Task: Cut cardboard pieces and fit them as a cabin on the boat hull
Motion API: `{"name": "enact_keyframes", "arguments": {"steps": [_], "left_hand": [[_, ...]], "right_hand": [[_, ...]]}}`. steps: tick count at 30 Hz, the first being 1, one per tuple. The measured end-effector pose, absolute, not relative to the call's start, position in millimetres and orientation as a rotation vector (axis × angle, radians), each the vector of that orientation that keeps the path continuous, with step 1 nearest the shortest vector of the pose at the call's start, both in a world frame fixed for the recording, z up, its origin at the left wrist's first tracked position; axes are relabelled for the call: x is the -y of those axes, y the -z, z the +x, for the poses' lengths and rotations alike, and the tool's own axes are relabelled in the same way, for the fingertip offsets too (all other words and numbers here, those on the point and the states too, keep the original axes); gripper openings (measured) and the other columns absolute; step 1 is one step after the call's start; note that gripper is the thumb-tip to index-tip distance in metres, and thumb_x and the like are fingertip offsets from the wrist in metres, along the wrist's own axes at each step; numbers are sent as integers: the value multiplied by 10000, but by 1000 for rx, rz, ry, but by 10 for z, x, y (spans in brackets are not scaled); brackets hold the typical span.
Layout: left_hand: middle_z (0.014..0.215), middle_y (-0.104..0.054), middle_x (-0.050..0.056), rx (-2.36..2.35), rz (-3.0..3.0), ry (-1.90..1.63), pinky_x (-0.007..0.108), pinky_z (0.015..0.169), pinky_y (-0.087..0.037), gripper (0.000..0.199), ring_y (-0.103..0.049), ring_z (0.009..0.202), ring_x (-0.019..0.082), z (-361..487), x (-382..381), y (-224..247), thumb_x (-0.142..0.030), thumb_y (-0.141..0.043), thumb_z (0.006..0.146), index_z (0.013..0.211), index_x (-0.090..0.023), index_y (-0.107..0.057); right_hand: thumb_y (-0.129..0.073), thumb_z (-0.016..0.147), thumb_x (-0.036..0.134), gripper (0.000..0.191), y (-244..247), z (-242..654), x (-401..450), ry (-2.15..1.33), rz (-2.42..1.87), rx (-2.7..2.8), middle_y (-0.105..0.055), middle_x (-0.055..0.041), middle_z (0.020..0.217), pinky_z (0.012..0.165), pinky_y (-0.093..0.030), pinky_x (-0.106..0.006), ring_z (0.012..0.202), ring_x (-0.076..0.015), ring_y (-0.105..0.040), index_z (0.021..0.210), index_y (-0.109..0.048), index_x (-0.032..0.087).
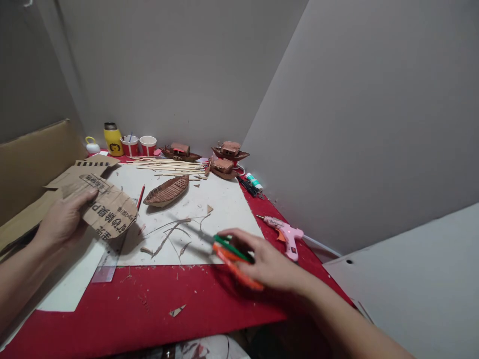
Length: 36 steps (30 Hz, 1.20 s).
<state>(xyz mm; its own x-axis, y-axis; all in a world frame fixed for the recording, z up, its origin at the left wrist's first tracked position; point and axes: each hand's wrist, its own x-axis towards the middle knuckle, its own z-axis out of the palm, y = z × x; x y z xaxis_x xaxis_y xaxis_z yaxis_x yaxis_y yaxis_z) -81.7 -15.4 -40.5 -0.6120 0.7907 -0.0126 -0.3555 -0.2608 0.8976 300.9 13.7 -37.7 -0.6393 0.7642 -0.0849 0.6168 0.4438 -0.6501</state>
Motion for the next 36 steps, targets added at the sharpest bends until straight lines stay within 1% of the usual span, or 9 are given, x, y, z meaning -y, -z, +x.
{"name": "enact_keyframes", "arguments": {"steps": [2,4,10,13,16,20,25,29,36], "left_hand": [[779,-767,-11,-1217,589,-1944,209,589,-595,330,-692,643,136,-814,153,404,-171,-823,549,869,-150,-746],[764,-763,-12,-1223,591,-1942,200,575,-587,318,-686,634,133,-810,154,402,-169,-822,547,855,-146,-745],[758,-758,-13,-1230,601,-1920,190,538,-571,300,-681,618,137,-812,174,402,-187,-828,544,829,-149,-743],[789,-767,-12,-1229,602,-1904,197,519,-573,361,-690,622,149,-822,179,402,-194,-831,552,903,-165,-750],[809,-772,-23,-1241,609,-1888,202,531,-584,385,-708,663,162,-832,175,411,-214,-829,566,943,-197,-753],[853,-784,2,-1281,609,-1863,207,567,-591,361,-726,709,179,-839,174,435,-246,-839,556,905,-194,-759],[898,-790,30,-1311,564,-1814,262,598,-601,450,-739,759,226,-843,205,416,-304,-848,546,970,-192,-746],[913,-789,49,-1301,603,-1804,247,596,-592,439,-741,805,246,-848,219,396,-327,-861,530,938,-203,-755],[922,-787,30,-1285,615,-1801,247,618,-599,343,-739,806,234,-851,196,487,-309,-848,582,909,-238,-769]], "right_hand": [[-586,805,343,506,437,3030,-373,-818,-1363,2301,-663,-51,919,677,-512,-296,792,-202,-636,1286,-537,194],[-545,809,331,517,538,3023,-637,-576,-1585,2210,-635,-13,755,590,-476,-281,667,-185,-602,1306,-529,187],[-616,738,208,460,811,2978,-1212,-310,-1800,2187,-700,-119,912,702,-501,-362,799,-267,-656,1195,-626,160],[-612,764,214,394,780,2952,-1246,-178,-1789,2260,-688,-153,994,766,-503,-398,888,-303,-655,1153,-654,167],[-579,831,260,389,668,2805,-1243,-41,-1667,2359,-625,-200,1151,911,-466,-429,1069,-332,-598,1188,-640,119],[-562,899,296,434,566,2374,-1492,10,-1418,2516,-574,-157,1277,1038,-408,-379,1195,-272,-535,1305,-566,145],[-586,940,337,364,604,1853,-2075,-17,-1187,2730,-555,-108,1323,966,-476,-482,1147,-257,-570,1274,-557,194],[-581,949,322,317,684,1733,-2270,-22,-1113,2840,-592,-95,1251,884,-532,-447,1056,-232,-616,1229,-576,174],[-576,952,326,297,790,1872,-2076,70,-1337,2793,-606,-91,1219,857,-543,-425,1016,-218,-626,1206,-586,172]]}}
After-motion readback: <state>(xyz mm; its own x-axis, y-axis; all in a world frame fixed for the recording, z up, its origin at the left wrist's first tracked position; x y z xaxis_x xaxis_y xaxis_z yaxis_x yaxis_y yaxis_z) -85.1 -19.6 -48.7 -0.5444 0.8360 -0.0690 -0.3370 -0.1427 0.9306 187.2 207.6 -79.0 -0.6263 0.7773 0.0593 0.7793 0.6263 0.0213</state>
